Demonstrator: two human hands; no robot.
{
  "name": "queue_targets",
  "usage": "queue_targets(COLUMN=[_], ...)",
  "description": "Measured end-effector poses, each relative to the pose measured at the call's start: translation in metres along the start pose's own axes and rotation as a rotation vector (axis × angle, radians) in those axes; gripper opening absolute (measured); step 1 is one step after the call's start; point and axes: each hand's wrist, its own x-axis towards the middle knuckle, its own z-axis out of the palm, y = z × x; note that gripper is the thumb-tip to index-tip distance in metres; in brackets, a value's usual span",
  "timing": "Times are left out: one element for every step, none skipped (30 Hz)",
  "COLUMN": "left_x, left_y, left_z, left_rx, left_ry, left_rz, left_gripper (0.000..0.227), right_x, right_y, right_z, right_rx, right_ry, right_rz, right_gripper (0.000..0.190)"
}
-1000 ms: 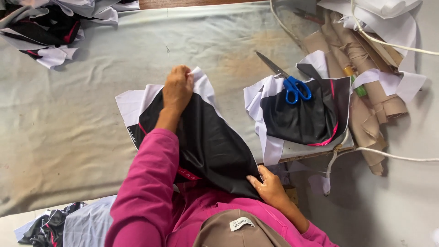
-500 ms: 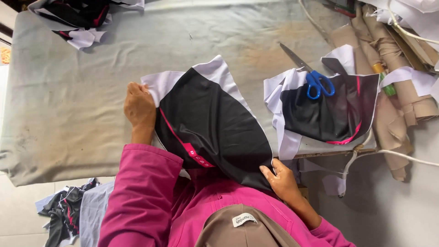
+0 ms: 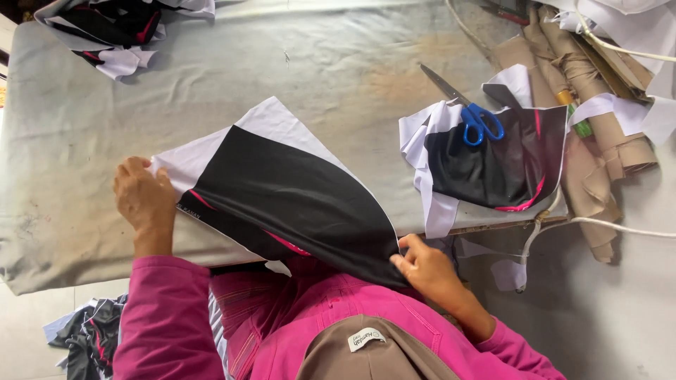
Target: The person uses blue-handled scissors to cut a black fabric piece with pink trim along a white paper pattern on a table. They repeatedly reposition the fabric and pattern to cut different sections, then remove the excess white paper.
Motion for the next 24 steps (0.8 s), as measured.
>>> queue_targets(left_x=[0.003, 0.004, 0.005, 0.002, -0.002, -0.004, -0.019, -0.034, -0.049, -0.06, -0.072, -0.084, -0.082, -0.082, -0.081, -0.083, -0.084, -0.081, -0.083, -0.084, -0.086, -0.086, -0.086, -0.086], left_y=[0.022, 0.046, 0.07, 0.101, 0.132, 0.164, 0.19, 0.215, 0.24, 0.251, 0.262, 0.272, 0.272, 0.27, 0.267, 0.267, 0.267, 0.266, 0.265, 0.265, 0.265, 0.265, 0.266, 0.265], left_z=[-0.012, -0.024, -0.035, -0.049, -0.063, -0.077, -0.076, -0.075, -0.074, -0.077, -0.08, -0.082, -0.082, -0.083, -0.083, -0.083, -0.083, -0.083, -0.079, -0.075, -0.07, -0.07, -0.07, -0.07], left_rx=[-0.004, -0.082, -0.162, -0.17, -0.339, -0.509, -0.519, -0.449, -0.378, -0.385, -0.409, -0.43, -0.435, -0.453, -0.471, -0.463, -0.471, -0.475, -0.463, -0.461, -0.458, -0.45, -0.454, -0.459], left_ry=[0.005, 0.05, 0.096, 0.092, 0.04, -0.006, -0.004, -0.052, -0.1, -0.094, -0.223, -0.354, -0.349, -0.358, -0.366, -0.367, -0.331, -0.29, -0.285, -0.297, -0.309, -0.309, -0.325, -0.343], left_rz=[0.001, 0.076, 0.151, 0.158, 0.227, 0.298, 0.305, 0.337, 0.369, 0.369, 0.374, 0.371, 0.364, 0.36, 0.357, 0.333, 0.341, 0.352, 0.332, 0.339, 0.347, 0.336, 0.333, 0.335], left_gripper=[0.03, 0.03, 0.031, 0.031, 0.026, 0.022, 0.022, 0.034, 0.046, 0.046, 0.053, 0.061, 0.061, 0.06, 0.058, 0.058, 0.058, 0.058, 0.058, 0.058, 0.058, 0.058, 0.058, 0.058], right_x=[0.006, 0.009, 0.012, 0.03, 0.048, 0.067, 0.095, 0.124, 0.152, 0.17, 0.188, 0.209, 0.218, 0.229, 0.24, 0.235, 0.23, 0.227, 0.216, 0.202, 0.189, 0.191, 0.193, 0.193], right_y=[-0.003, -0.005, -0.005, -0.002, 0.003, 0.007, 0.02, 0.032, 0.043, 0.052, 0.061, 0.068, 0.078, 0.087, 0.095, 0.09, 0.083, 0.075, 0.063, 0.053, 0.044, 0.045, 0.046, 0.048], right_z=[-0.009, -0.018, -0.027, -0.042, -0.057, -0.074, -0.089, -0.105, -0.121, -0.129, -0.137, -0.145, -0.15, -0.154, -0.157, -0.164, -0.172, -0.18, -0.177, -0.175, -0.173, -0.172, -0.171, -0.169], right_rx=[-0.001, -0.018, -0.037, -0.039, -0.078, -0.119, -0.123, -0.197, -0.273, -0.279, -0.31, -0.34, -0.347, -0.398, -0.448, -0.453, -0.444, -0.432, -0.435, -0.504, -0.571, -0.569, -0.594, -0.616], right_ry=[0.006, 0.175, 0.345, 0.351, 0.517, 0.686, 0.696, 0.82, 0.942, 0.948, 0.898, 0.84, 0.841, 0.686, 0.531, 0.516, 0.406, 0.3, 0.29, 0.35, 0.41, 0.403, 0.329, 0.256], right_rz=[-0.002, -0.095, -0.188, -0.178, -0.326, -0.479, -0.472, -0.539, -0.607, -0.609, -0.485, -0.367, -0.375, -0.231, -0.086, -0.106, -0.081, -0.058, -0.08, -0.141, -0.203, -0.214, -0.119, -0.018], right_gripper=[0.026, 0.018, 0.01, 0.01, 0.003, 0.011, 0.011, 0.005, 0.006, 0.006, 0.017, 0.031, 0.031, 0.031, 0.033, 0.033, 0.039, 0.045, 0.045, 0.042, 0.04, 0.04, 0.038, 0.037])
